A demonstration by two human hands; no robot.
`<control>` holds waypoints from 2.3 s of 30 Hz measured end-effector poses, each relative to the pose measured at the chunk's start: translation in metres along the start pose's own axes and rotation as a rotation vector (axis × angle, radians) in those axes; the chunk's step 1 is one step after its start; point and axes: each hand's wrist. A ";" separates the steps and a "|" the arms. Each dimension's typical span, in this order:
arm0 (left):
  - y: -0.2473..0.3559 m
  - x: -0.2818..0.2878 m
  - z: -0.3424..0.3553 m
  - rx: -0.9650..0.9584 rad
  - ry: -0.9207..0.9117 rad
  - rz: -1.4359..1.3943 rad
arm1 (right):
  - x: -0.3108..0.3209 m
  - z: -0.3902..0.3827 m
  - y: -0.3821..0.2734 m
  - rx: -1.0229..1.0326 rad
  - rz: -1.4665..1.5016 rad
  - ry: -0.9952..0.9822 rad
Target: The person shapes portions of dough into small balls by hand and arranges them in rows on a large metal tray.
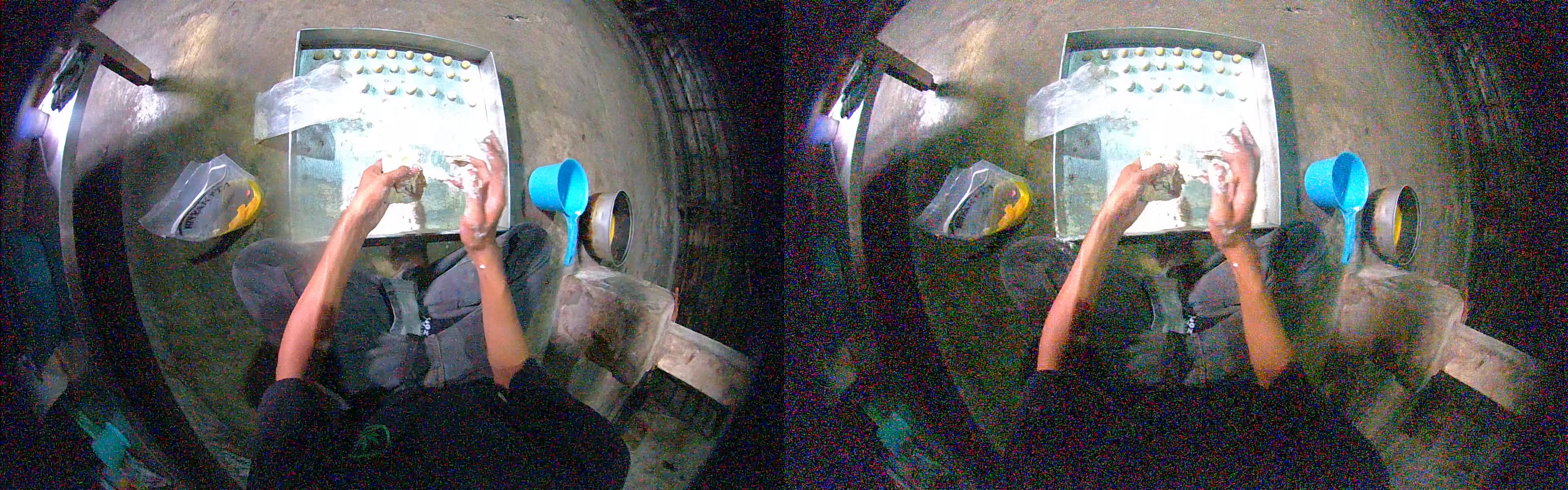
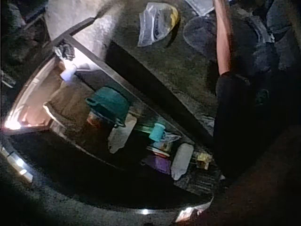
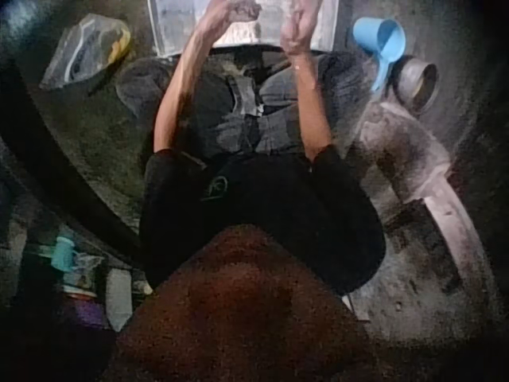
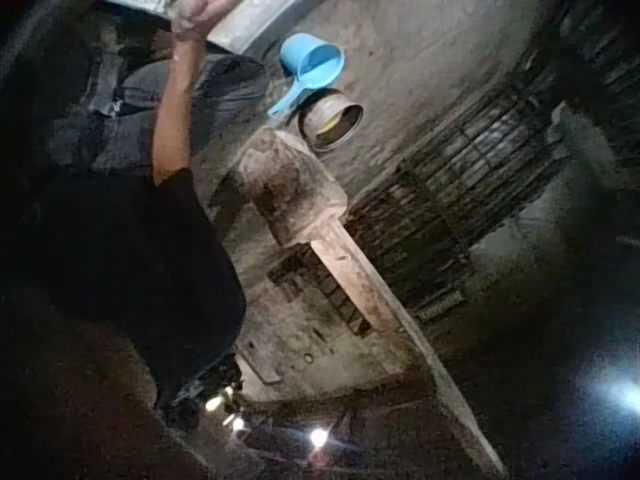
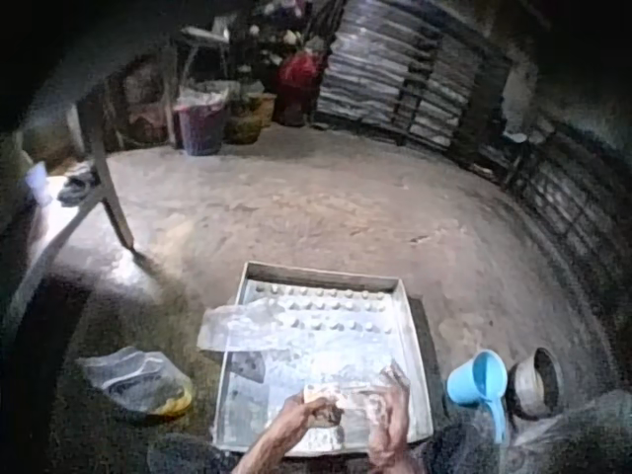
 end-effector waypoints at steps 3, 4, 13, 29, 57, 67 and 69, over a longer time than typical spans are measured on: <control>0.003 -0.004 -0.001 0.041 -0.012 -0.057 | 0.010 0.002 -0.015 -0.114 0.288 0.106; 0.006 -0.008 -0.003 0.056 -0.014 -0.086 | 0.011 0.004 -0.014 -0.141 0.336 0.098; -0.007 -0.011 0.007 0.146 0.022 -0.121 | 0.004 0.006 0.029 -0.373 0.505 -0.030; 0.013 -0.026 -0.012 0.036 0.084 0.119 | 0.007 -0.005 0.019 -0.202 0.164 -0.067; -0.006 -0.015 -0.022 -0.641 -0.313 1.354 | 0.035 0.022 0.053 -0.071 -0.645 -0.437; 0.041 0.023 -0.028 -0.375 0.083 1.513 | 0.012 -0.001 0.084 0.191 -1.021 -0.857; 0.036 0.026 -0.027 -0.381 0.069 1.495 | 0.009 -0.001 0.091 0.257 -1.081 -0.919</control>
Point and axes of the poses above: each hand's wrist, its own z-axis towards the middle knuckle, its own x-axis out of the back of the hand, y = z × x, and after that the axes turned 5 degrees about y, right-handed
